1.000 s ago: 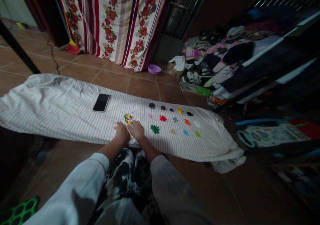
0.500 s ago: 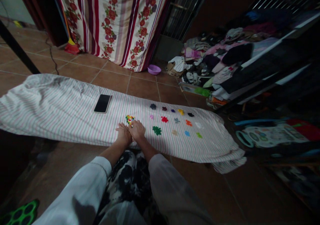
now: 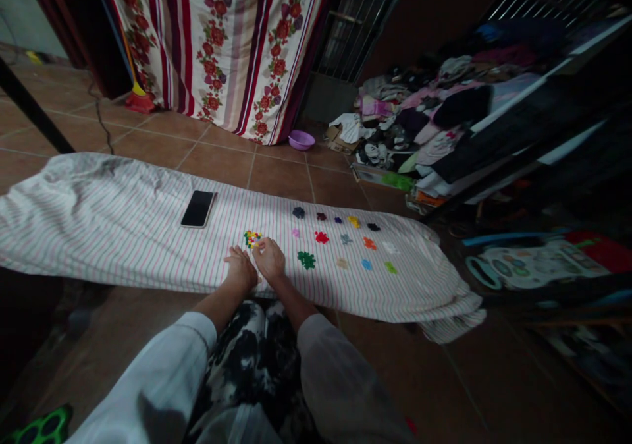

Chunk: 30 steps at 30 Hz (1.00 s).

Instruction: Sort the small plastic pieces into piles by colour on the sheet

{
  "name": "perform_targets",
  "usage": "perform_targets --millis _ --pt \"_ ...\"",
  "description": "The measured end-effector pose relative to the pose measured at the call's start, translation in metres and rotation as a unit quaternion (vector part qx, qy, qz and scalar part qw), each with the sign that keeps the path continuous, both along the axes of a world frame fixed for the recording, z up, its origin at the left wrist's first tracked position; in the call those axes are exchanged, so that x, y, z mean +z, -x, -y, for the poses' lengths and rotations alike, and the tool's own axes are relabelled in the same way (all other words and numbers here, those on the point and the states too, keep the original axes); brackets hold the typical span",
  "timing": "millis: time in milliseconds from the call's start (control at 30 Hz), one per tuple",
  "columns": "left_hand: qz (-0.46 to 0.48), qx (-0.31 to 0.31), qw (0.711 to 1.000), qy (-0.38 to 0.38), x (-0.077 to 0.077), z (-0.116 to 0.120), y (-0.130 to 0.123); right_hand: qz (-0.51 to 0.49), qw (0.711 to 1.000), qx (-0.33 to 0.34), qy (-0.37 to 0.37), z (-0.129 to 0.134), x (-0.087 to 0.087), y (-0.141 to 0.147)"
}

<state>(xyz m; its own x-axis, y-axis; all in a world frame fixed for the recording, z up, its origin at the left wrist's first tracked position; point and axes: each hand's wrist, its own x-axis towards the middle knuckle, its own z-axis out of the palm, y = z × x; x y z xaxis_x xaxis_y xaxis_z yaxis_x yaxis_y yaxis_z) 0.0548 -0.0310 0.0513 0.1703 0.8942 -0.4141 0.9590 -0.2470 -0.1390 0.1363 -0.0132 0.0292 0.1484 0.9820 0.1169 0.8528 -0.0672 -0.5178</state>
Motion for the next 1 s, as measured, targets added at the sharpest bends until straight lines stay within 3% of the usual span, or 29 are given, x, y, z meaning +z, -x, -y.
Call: perform_targets --millis 467,733,1000 --pt "-0.055 -0.045 0.997 -0.024 0.005 0.006 0.002 -0.078 0.997 -0.010 0.004 0.019 0.010 -0.036" --pt "-0.056 -0.046 0.997 -0.022 0.004 0.007 0.003 -0.138 0.990 -0.033 0.000 0.029 0.002 -0.060" --pt "-0.040 -0.050 0.997 -0.034 0.006 0.007 0.005 -0.152 0.983 -0.093 -0.049 0.047 -0.002 -0.104"
